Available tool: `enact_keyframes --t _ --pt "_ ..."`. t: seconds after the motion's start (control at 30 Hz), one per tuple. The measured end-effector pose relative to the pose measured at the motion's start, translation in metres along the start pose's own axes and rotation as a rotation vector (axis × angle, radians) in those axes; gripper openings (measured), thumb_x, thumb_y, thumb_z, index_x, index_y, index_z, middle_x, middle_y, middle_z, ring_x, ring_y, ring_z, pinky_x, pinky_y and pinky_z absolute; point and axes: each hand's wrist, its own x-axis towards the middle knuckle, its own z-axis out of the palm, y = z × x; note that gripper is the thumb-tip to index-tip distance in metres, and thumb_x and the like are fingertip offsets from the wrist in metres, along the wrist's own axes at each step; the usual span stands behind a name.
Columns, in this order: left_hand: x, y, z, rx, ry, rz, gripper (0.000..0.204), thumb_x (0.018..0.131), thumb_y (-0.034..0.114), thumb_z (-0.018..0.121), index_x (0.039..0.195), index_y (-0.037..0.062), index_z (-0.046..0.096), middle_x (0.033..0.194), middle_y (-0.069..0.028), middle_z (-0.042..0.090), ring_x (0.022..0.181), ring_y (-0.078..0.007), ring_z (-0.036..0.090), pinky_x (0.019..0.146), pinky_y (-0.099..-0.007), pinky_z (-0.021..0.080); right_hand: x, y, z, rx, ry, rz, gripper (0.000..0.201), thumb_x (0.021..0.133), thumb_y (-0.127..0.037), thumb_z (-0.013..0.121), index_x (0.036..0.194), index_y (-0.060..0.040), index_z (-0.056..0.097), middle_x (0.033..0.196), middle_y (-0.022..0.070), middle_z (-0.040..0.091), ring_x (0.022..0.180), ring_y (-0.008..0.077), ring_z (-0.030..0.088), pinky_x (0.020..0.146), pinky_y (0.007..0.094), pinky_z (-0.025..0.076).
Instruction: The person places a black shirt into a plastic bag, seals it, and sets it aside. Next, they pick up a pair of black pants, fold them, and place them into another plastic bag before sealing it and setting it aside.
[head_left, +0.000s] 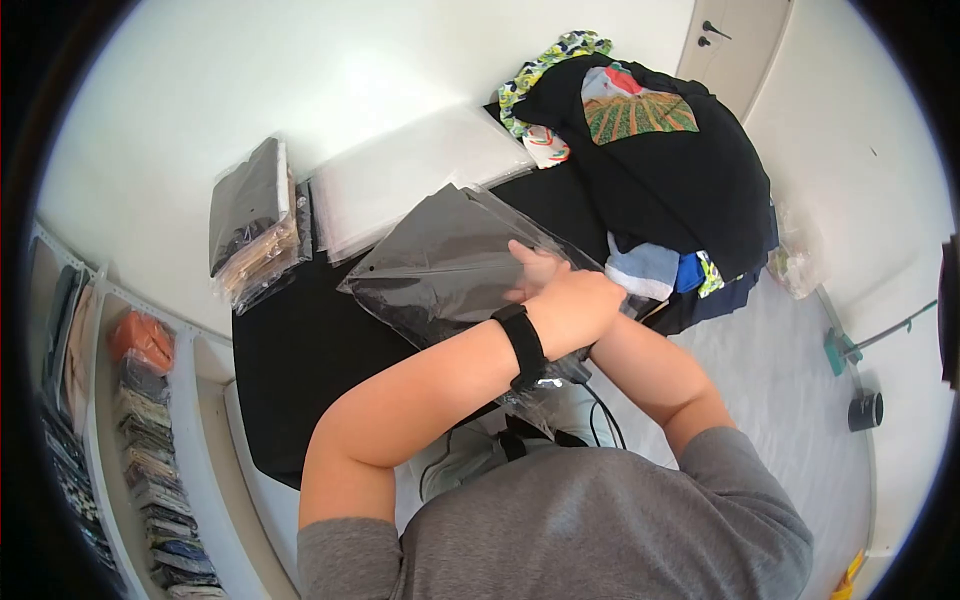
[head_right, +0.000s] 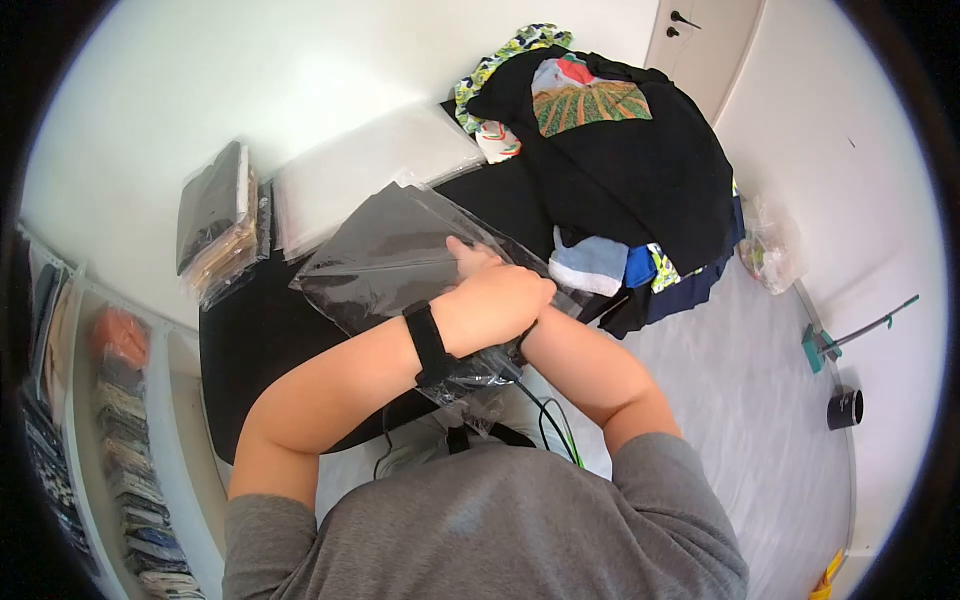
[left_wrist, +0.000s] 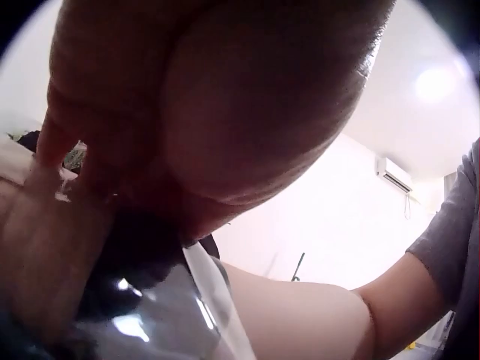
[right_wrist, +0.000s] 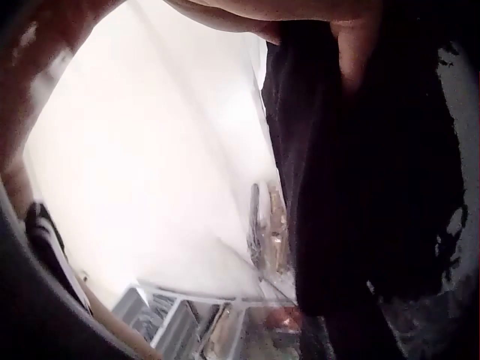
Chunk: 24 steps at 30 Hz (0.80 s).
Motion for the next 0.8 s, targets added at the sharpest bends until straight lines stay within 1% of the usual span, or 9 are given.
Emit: enact_keyframes --t 0.07,0.27,0.33,0.4,0.47,0.5,0.53,0.63,0.8 --pt "-0.004 -0.002 -0.005 0.095 0.043 -0.151 0.016 0.081 0.012 0.054 0.09 0.0023 0.062 0.094 -0.0137 0.067 0.094 -0.0296 0.063 0.085 -0.0533 0.044 -0.025 0.004 0.016 0.105 0.125 -0.163 0.071 0.088 -0.04 0.059 0.139 -0.0084 0.022 0.128 0.0239 0.044 0.099 0.0338 0.059 0.08 0.0432 0.053" --pt "-0.007 -0.011 0.028 -0.447 0.24 0.275 0.014 0.072 0.011 0.057 0.084 0.0046 0.056 0.083 -0.0142 0.067 0.079 -0.0346 0.065 0.084 -0.0577 0.042 -0.008 0.006 0.021 0.483 -0.091 -0.128 0.062 0.092 -0.036 0.055 0.137 -0.0066 0.025 0.133 0.0182 0.042 0.116 0.0322 0.049 0.095 0.0452 0.044" --pt "-0.016 -0.016 0.023 -0.45 0.046 0.277 0.02 0.077 0.014 0.057 0.095 0.005 0.058 0.095 -0.0164 0.066 0.095 -0.0343 0.062 0.091 -0.0526 0.041 0.007 0.013 0.014 0.54 -0.218 -0.206 0.06 0.092 -0.037 0.055 0.135 -0.0055 0.029 0.132 0.016 0.045 0.117 0.0289 0.048 0.097 0.0448 0.042" --pt "-0.036 -0.02 0.03 -0.524 0.397 0.317 0.027 0.084 0.019 0.055 0.107 0.0058 0.059 0.113 -0.0176 0.059 0.115 -0.0331 0.051 0.099 -0.047 0.036 -0.002 0.013 0.01 0.586 -0.352 -0.27 0.059 0.091 -0.038 0.055 0.134 -0.0043 0.032 0.131 0.0138 0.047 0.119 0.0256 0.047 0.099 0.0444 0.04" --pt "-0.065 -0.034 0.009 -0.74 0.4 0.194 0.035 0.084 0.024 0.06 0.115 0.0059 0.056 0.124 -0.0149 0.053 0.123 -0.0329 0.042 0.103 -0.0445 0.032 -0.075 -0.009 0.018 0.452 -0.41 -0.113 0.067 0.089 -0.048 0.053 0.137 -0.0062 0.032 0.132 0.0171 0.044 0.125 0.0285 0.041 0.102 0.0395 0.036" --pt "-0.082 -0.049 -0.001 -0.829 0.406 0.142 0.036 0.083 0.023 0.062 0.114 0.0054 0.056 0.123 -0.014 0.054 0.121 -0.0335 0.045 0.102 -0.0442 0.032 -0.099 -0.009 0.006 0.061 -0.499 -0.305 0.061 0.09 -0.045 0.053 0.135 -0.0063 0.036 0.13 0.0193 0.046 0.121 0.0271 0.045 0.1 0.0333 0.037" --pt "-0.102 -0.058 0.009 -0.899 0.511 -0.043 0.033 0.083 0.017 0.063 0.112 0.0044 0.057 0.118 -0.0131 0.056 0.113 -0.0301 0.051 0.096 -0.0402 0.04 -0.053 0.002 0.004 0.481 -0.641 -0.084 0.061 0.09 -0.043 0.054 0.134 -0.0053 0.035 0.132 0.0231 0.041 0.114 0.0322 0.051 0.097 0.0349 0.04" --pt "-0.158 -0.083 0.057 -1.047 0.69 -0.798 0.015 0.087 0.014 0.06 0.094 0.0014 0.056 0.077 -0.0044 0.059 0.067 -0.0107 0.057 0.06 -0.024 0.047 -0.051 0.009 0.015 0.347 -0.426 -0.044 0.06 0.089 -0.037 0.057 0.133 -0.0043 0.033 0.136 0.0258 0.034 0.113 0.0367 0.05 0.096 0.0398 0.042" --pt "-0.201 -0.086 0.08 -1.54 0.289 -1.206 0.041 0.09 0.037 0.057 0.087 -0.0033 0.06 0.07 -0.0085 0.062 0.054 -0.012 0.059 0.051 -0.0225 0.047 -0.032 0.023 0.043 0.503 -0.394 -0.024 0.055 0.09 -0.024 0.059 0.133 -0.0029 0.031 0.138 0.0213 0.032 0.121 0.0367 0.042 0.096 0.0412 0.042"
